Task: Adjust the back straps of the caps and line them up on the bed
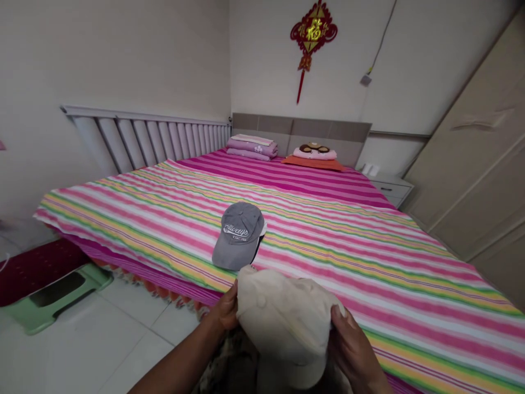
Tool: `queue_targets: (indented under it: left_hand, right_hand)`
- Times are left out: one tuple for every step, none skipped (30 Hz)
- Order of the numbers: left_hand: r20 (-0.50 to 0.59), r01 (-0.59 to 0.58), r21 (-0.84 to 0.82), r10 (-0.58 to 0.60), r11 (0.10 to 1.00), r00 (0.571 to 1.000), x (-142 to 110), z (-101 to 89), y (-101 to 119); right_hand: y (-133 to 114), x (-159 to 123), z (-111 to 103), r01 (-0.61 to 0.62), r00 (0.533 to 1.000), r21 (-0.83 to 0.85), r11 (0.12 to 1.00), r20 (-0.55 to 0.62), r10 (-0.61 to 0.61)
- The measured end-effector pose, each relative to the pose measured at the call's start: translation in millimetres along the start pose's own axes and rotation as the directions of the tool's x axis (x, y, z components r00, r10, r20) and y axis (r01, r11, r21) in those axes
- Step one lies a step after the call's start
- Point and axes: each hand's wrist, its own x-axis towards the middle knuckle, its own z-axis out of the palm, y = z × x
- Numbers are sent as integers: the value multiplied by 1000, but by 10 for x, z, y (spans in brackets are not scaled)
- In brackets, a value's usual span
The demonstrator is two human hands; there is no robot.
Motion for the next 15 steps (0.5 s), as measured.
queue_targets:
  left_hand:
    - [-14,-51,10,52,999,999,-22,65,38]
    - [-21,-111,23,112,993,993,-46,128,70]
    - [-17,-167,37,167,985,986,-69,185,95]
    - [-1,-203,47,204,978,979,-88,236,117]
    - [26,-219,54,218,974,976,-101,280,135]
    - [58,-219,57,216,974,975,-106,317,154]
    - [88,-211,58,206,976,975,-103,347,173]
    - [112,-204,57,197,977,974,-94,371,194]
    - [134,-206,57,197,977,971,-79,390,218]
    - [158,-216,59,204,975,966,-61,407,243]
    - [187,-228,64,213,972,959,-42,421,270]
    - [221,-237,69,217,969,951,-25,435,296]
    - [257,-243,76,217,967,942,-12,450,320]
    - [286,-248,86,214,965,934,-3,466,342]
    - [304,-252,96,213,963,929,2,484,362]
  right_hand:
    - [2,-26,-28,2,1000,-15,1000,-6,-2]
    - [7,-47,-59,17,1000,-31,999,-14,-18]
    - [12,-64,-91,38,999,-49,998,-25,-39]
    - [16,-79,-123,57,997,-67,996,-39,-60]
    - [19,-92,-152,71,996,-84,994,-51,-76]
    - [18,-105,-176,80,994,-99,992,-65,-87]
    - [14,-119,-195,83,993,-111,990,-77,-92]
    - [6,-136,-208,78,992,-122,990,-85,-89]
    - [-3,-157,-214,73,992,-127,989,-94,-85]
    - [-14,-180,-217,68,991,-124,990,-110,-82]
    - [-25,-206,-218,62,989,-114,992,-128,-76]
    - [-35,-234,-219,52,987,-101,994,-148,-66]
    - [-42,-260,-223,38,985,-89,995,-164,-53]
    - [-45,-286,-233,26,984,-81,996,-175,-40]
    - [-46,-308,-250,11,984,-77,997,-178,-25]
